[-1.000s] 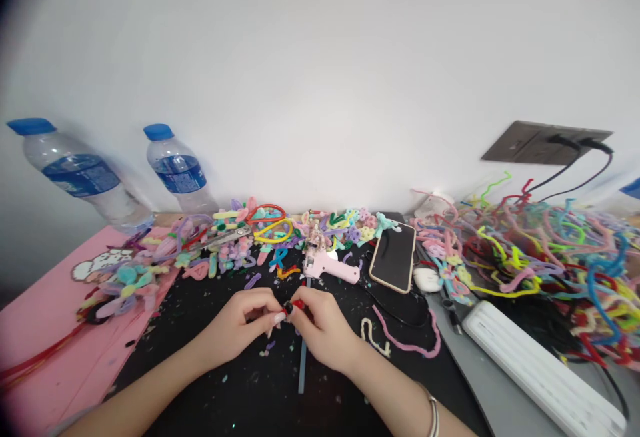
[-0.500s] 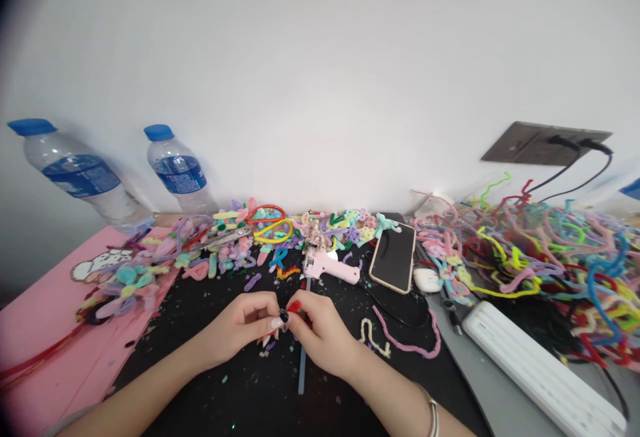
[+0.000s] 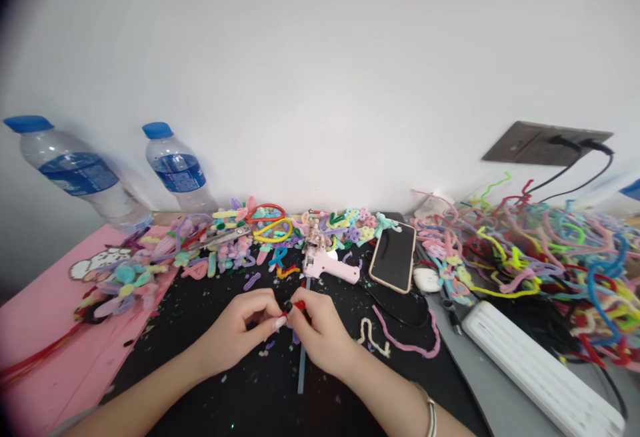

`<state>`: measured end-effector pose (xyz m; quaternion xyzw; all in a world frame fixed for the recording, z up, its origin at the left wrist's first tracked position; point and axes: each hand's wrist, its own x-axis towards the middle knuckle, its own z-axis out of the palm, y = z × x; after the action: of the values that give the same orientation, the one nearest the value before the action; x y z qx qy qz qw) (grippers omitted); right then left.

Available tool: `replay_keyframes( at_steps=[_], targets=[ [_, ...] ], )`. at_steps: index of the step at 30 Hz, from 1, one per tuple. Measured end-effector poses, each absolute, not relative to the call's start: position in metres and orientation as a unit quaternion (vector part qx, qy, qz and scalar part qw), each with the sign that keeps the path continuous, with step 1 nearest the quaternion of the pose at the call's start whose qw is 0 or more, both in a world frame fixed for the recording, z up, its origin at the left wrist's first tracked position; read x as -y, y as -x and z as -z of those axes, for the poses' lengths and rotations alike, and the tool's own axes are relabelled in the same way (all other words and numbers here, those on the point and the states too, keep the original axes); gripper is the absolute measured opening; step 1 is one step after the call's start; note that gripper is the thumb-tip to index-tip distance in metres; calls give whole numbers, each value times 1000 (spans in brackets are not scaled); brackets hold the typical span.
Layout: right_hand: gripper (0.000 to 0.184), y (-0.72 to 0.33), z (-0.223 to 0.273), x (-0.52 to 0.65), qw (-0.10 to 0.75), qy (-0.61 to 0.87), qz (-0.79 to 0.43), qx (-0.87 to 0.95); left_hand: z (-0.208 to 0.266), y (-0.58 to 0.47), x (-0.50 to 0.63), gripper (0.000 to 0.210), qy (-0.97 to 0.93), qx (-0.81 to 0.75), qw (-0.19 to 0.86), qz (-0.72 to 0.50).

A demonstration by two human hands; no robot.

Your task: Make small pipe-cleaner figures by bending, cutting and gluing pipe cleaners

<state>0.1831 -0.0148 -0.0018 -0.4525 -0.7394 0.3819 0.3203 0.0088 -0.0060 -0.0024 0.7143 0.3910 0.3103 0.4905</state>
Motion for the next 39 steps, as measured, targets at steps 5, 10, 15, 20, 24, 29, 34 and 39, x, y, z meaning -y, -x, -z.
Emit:
replay_keyframes(
  at_steps=[5,10,15,20,24,29,34,39],
  targets=[
    [20,-189,0,12,305,439,-377,757,4,-7,6,18,-725,-391,468,-319],
    [14,-187,2,12,302,445,-324,778,5,-6,5,16,-734,-387,463,-313],
    [19,-190,1,9,326,445,-328,767,6,-5,-1,16,-692,-389,522,-312],
    [20,-204,-5,-2,344,471,-291,758,11,1,-12,17,-619,-453,526,-368],
    [17,-214,-16,-7,218,494,-258,801,13,6,-17,18,-567,-495,516,-409],
    [18,-219,-25,-1,74,486,-287,822,12,10,-20,16,-580,-508,475,-425],
    [10,-214,-20,-2,112,465,-367,797,9,15,-24,21,-571,-517,445,-457],
    [9,-209,0,-11,266,509,-378,726,5,16,-23,23,-600,-520,425,-435]
  ],
)
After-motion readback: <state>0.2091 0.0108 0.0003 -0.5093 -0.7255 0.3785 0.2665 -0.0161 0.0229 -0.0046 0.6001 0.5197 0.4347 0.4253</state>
